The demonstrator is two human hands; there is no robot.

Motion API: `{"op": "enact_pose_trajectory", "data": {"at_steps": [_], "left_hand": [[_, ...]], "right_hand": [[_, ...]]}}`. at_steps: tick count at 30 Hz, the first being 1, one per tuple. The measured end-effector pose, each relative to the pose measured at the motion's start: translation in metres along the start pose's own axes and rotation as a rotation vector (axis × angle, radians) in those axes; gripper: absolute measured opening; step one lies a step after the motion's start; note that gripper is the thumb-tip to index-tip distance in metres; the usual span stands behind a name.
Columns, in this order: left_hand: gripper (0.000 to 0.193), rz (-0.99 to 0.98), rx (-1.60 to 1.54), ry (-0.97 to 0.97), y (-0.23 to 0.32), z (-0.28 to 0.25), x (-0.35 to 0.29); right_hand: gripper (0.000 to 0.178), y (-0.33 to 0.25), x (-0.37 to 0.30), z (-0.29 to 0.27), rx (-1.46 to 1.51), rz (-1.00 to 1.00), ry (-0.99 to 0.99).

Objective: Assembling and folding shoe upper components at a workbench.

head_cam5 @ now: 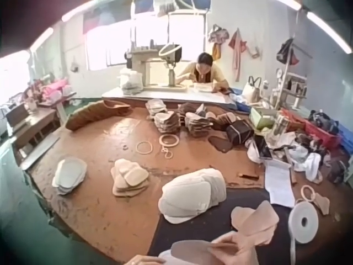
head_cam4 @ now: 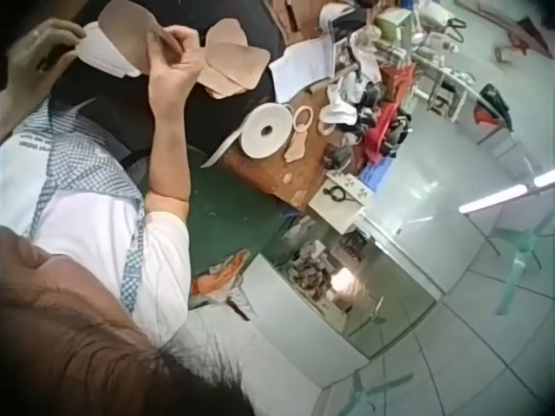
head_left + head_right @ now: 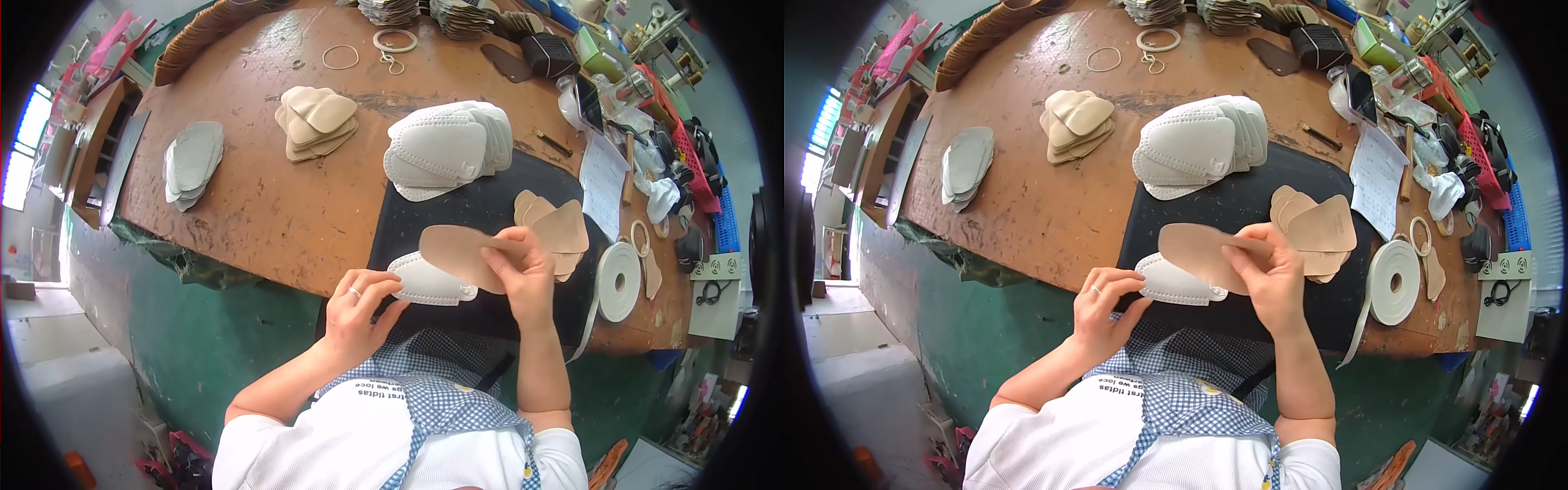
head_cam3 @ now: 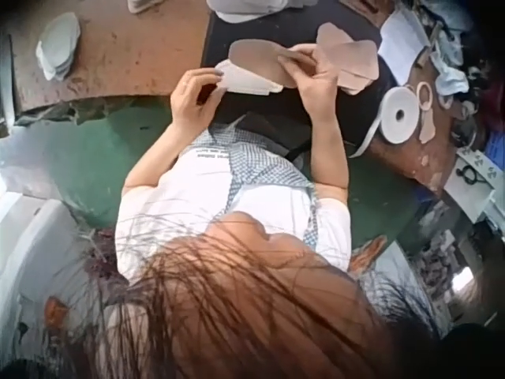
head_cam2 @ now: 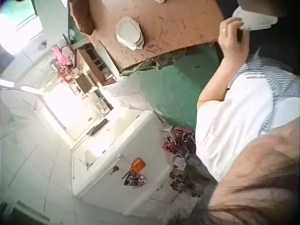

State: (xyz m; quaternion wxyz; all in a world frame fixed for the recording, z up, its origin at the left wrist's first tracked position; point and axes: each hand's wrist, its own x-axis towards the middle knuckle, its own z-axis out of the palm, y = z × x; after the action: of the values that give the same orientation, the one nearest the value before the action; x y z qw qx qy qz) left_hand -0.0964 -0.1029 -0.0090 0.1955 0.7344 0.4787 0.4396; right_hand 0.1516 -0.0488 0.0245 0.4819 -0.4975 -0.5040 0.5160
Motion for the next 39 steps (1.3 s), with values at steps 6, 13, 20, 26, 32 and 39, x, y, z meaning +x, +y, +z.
{"op": "enact_pose_trajectory", "data": {"at_steps": [6, 13, 20, 26, 32, 39], "left_hand": [[0.036, -0.047, 0.205, -0.001, -0.007, 0.002, -0.002], [0.031, 0.105, 0.262, 0.09, -0.015, 0.004, -0.008], [0.034, 0.155, 0.32, 0.037, -0.017, 0.003, -0.021], [0.032, 0.149, 0.317, -0.169, -0.016, -0.001, -0.016], [0.032, 0.2, 0.397, -0.236, -0.011, -0.009, -0.008], [0.019, 0.232, 0.439, -0.215, -0.004, 0.0, 0.007]], "right_hand": [[0.015, 0.005, -0.001, 0.003, 0.038, 0.124, -0.052], [0.013, 0.024, -0.004, 0.02, -0.158, 0.136, -0.042], [0.012, 0.023, -0.003, 0.02, -0.175, 0.138, -0.059], [0.014, 0.024, -0.004, 0.023, -0.247, 0.111, -0.04], [0.024, 0.014, -0.011, 0.005, -0.3, 0.103, 0.039], [0.026, 0.02, -0.012, -0.001, -0.392, 0.065, 0.054]]}}
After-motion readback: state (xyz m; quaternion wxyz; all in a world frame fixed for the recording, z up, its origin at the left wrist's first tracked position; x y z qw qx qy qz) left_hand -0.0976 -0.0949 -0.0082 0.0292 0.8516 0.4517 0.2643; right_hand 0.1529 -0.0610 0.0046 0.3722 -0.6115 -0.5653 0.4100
